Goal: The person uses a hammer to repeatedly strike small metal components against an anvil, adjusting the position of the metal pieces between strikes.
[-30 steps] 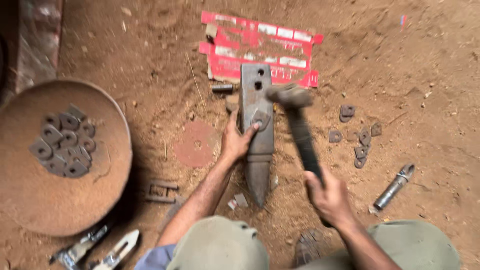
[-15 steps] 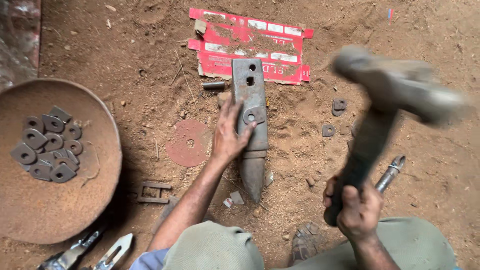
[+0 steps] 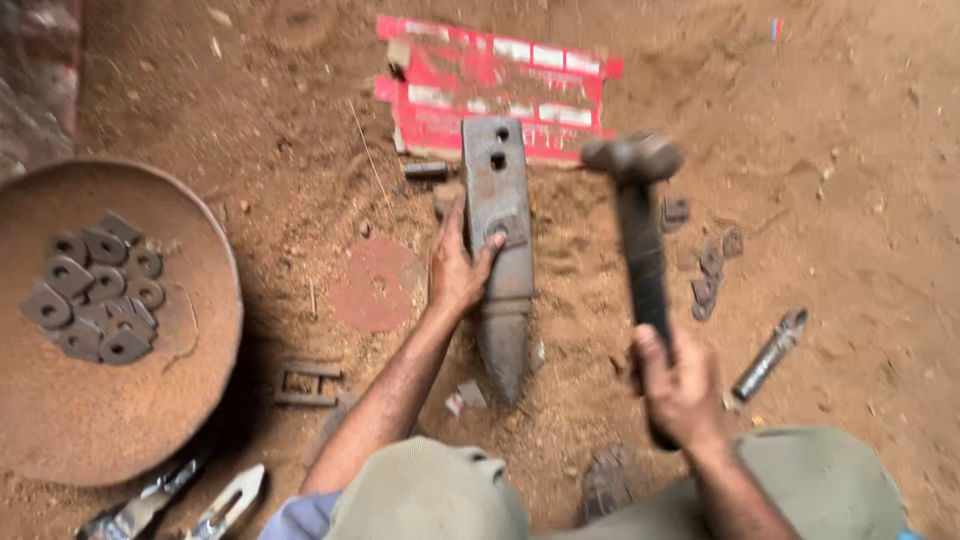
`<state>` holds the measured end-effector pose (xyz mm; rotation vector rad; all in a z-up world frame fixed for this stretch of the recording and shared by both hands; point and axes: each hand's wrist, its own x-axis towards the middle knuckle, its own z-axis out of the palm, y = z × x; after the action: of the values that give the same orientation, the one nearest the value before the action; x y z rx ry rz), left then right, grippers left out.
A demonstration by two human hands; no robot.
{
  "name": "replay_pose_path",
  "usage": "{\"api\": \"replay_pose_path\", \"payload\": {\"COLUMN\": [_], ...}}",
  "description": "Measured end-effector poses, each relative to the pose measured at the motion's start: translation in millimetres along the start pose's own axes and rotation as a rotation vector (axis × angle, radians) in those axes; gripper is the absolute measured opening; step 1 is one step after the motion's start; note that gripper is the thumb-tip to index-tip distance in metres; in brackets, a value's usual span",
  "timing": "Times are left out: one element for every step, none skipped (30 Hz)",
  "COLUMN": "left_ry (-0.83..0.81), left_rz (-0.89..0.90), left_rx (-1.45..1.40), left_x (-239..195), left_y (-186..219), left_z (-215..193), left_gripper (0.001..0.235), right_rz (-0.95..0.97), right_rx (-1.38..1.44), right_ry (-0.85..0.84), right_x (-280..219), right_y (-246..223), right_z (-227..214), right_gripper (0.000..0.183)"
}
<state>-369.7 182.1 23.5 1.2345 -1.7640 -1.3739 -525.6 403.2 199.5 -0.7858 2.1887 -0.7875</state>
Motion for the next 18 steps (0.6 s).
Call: {"api": "replay_pose_path", "payload": {"left_ry": [0.019, 0.038, 0.061, 0.042, 0.024, 0.007, 0.011, 0.016, 0.025, 0.022, 0.02, 0.018, 0.041, 0.064, 0.085, 0.091, 0.102, 0.113], "left_rz": [0.101, 0.202, 0.306, 0.299, 0.289, 0.279, 0.274, 0.268, 0.26, 0.221, 0.182, 0.143, 0.201, 0.26, 0.324, 0.325, 0.33, 0.334], "left_rx": [0.053, 0.105, 0.157, 0.202, 0.244, 0.286, 0.247, 0.209, 0.171, 0.132, 0.095, 0.059, 0.083, 0.108, 0.131, 0.168, 0.206, 0.243], "left_x": [-1.9, -5.5, -7.3, -8.3, -10.9, -11.7, -12.0, -11.2, -10.8, -10.3, -9.6, -9.0, -9.8, -11.6, -10.9, -11.8, -9.3, -6.4], "left_y": [-1.9, -3.0, -3.2, -3.9, -4.6, -5.9, -7.7, -10.0, -11.8, -13.0, -14.7, -15.8, -16.3, -16.3, -15.4, -13.9, -12.2, -10.5], "left_z": [0.7, 1.3, 1.6, 0.8, 1.3, 1.8, 2.0, 1.5, 1.2, 2.0, 1.2, 0.9, 1.4, 1.7, 3.1, 4.3, 5.0, 6.6], "left_gripper": [0.084, 0.083, 0.082, 0.076, 0.07, 0.065, 0.064, 0.062, 0.061, 0.06, 0.059, 0.057, 0.055, 0.053, 0.051, 0.051, 0.051, 0.051], "right_rz": [-0.003, -0.006, 0.024, 0.054, 0.084, 0.108, 0.137, 0.166, 0.14, 0.114, 0.087, 0.014, -0.054, -0.123, -0.18, -0.237, -0.3, -0.311], "right_rx": [-0.03, -0.06, -0.004, 0.052, 0.104, 0.142, 0.178, 0.214, 0.174, 0.135, 0.098, 0.063, 0.031, -0.001, -0.002, -0.003, -0.003, 0.029], "right_ry": [0.035, 0.071, 0.065, 0.059, 0.052, 0.029, 0.006, -0.017, -0.008, 0.002, 0.009, 0.029, 0.051, 0.074, 0.089, 0.104, 0.118, 0.114], "right_x": [-2.8, -4.5, -4.9, -6.2, -7.4, -8.7, -11.8, -15.4, -18.9, -22.6, -25.8, -27.5, -30.1, -31.4, -30.9, -30.6, -27.3, -24.2], "right_y": [4.5, 9.5, 14.6, 20.0, 25.2, 30.3, 34.8, 37.9, 39.3, 39.1, 37.5, 34.7, 31.3, 27.2, 22.5, 17.3, 12.0, 7.2], "right_z": [-8.9, -13.9, -14.9, -12.2, -9.5, -5.0, 0.6, 3.5, 5.3, 7.8, 9.7, 11.1, 12.3, 14.2, 16.9, 18.5, 20.3, 20.6], "right_gripper": [0.042, 0.042, 0.042, 0.042, 0.042, 0.042, 0.042, 0.042, 0.042, 0.043, 0.043, 0.043, 0.043, 0.044, 0.044, 0.044, 0.044, 0.044]}}
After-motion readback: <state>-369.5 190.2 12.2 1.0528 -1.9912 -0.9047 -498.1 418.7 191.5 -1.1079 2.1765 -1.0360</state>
